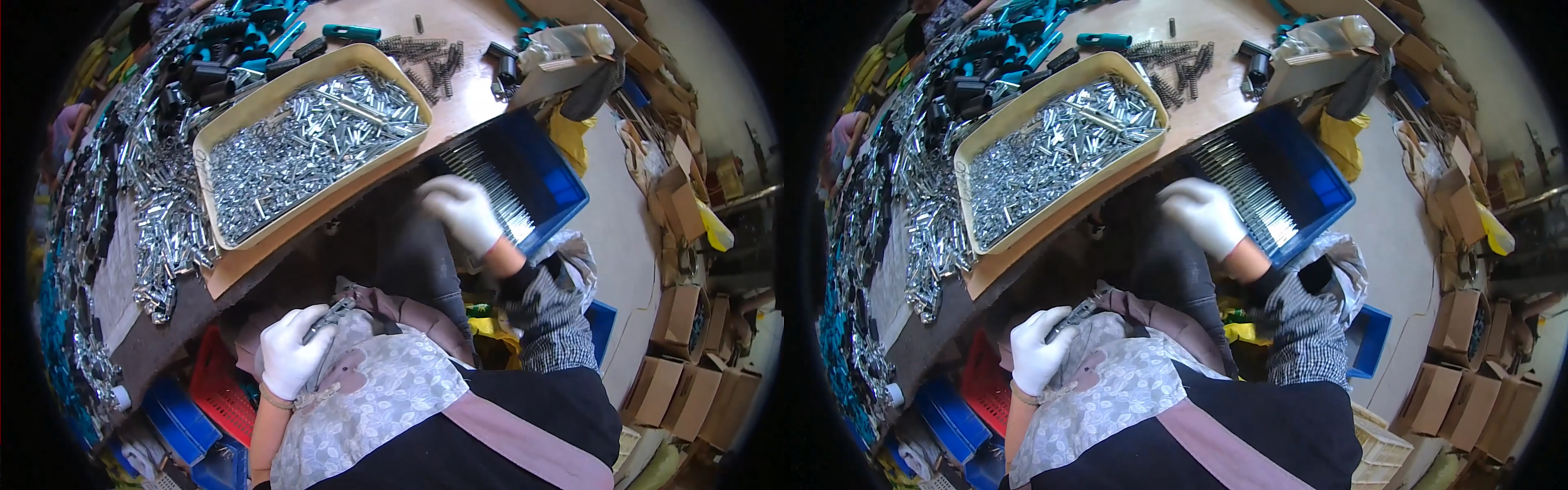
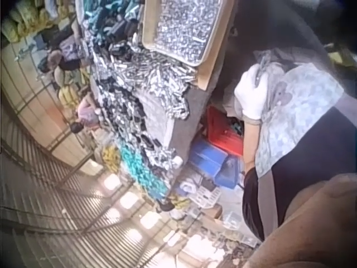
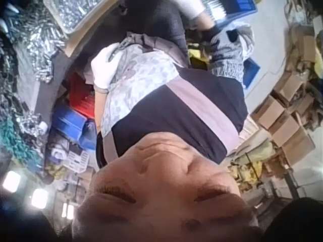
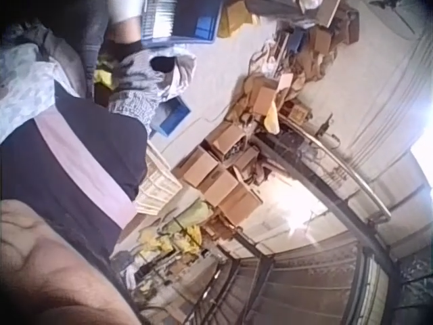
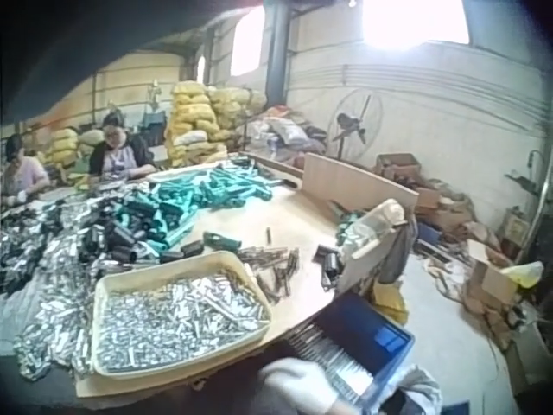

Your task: Assembling hardware components by inserting metal parts into plastic handles and fastening them with screws.

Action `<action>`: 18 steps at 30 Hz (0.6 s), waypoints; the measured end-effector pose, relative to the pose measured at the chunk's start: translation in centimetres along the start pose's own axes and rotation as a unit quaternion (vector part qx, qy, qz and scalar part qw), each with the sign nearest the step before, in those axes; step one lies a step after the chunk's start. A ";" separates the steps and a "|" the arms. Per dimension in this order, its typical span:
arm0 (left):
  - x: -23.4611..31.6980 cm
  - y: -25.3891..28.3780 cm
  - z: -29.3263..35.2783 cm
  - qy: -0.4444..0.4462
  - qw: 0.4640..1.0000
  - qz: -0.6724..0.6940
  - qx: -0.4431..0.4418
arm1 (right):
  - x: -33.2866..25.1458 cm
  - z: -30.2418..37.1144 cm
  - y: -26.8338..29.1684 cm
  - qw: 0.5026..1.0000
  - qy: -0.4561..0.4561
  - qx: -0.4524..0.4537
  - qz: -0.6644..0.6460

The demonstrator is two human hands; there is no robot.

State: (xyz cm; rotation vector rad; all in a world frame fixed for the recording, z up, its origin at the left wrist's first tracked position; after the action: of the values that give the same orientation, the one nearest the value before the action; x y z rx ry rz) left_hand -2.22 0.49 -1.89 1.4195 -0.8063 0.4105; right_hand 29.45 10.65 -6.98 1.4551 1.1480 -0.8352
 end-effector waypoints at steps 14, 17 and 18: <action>-1.0 -0.4 0.5 0.035 0.999 0.019 0.017 | 17.3 5.1 14.8 0.870 -0.145 -0.134 0.452; -1.2 -0.5 0.5 0.031 0.999 0.018 0.014 | 17.2 6.9 14.9 0.821 -0.119 -0.234 0.507; -1.2 -0.5 0.6 0.031 0.999 0.020 0.018 | 16.6 7.2 14.7 0.802 -0.131 -0.257 0.523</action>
State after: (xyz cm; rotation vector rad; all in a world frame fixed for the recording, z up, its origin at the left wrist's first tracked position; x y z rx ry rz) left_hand -2.85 0.08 -3.16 1.4197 -0.7811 0.4994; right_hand 48.94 7.41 -19.45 1.1865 0.1865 0.0830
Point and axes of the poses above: each hand's wrist, its own z-axis away from the middle knuckle, its own y-axis out of the back of the hand, x = y × z, the point moved 4 cm from there along -z, towards the middle knuckle, and after that the axes turned 6 degrees about y, right-handed, at the moved point
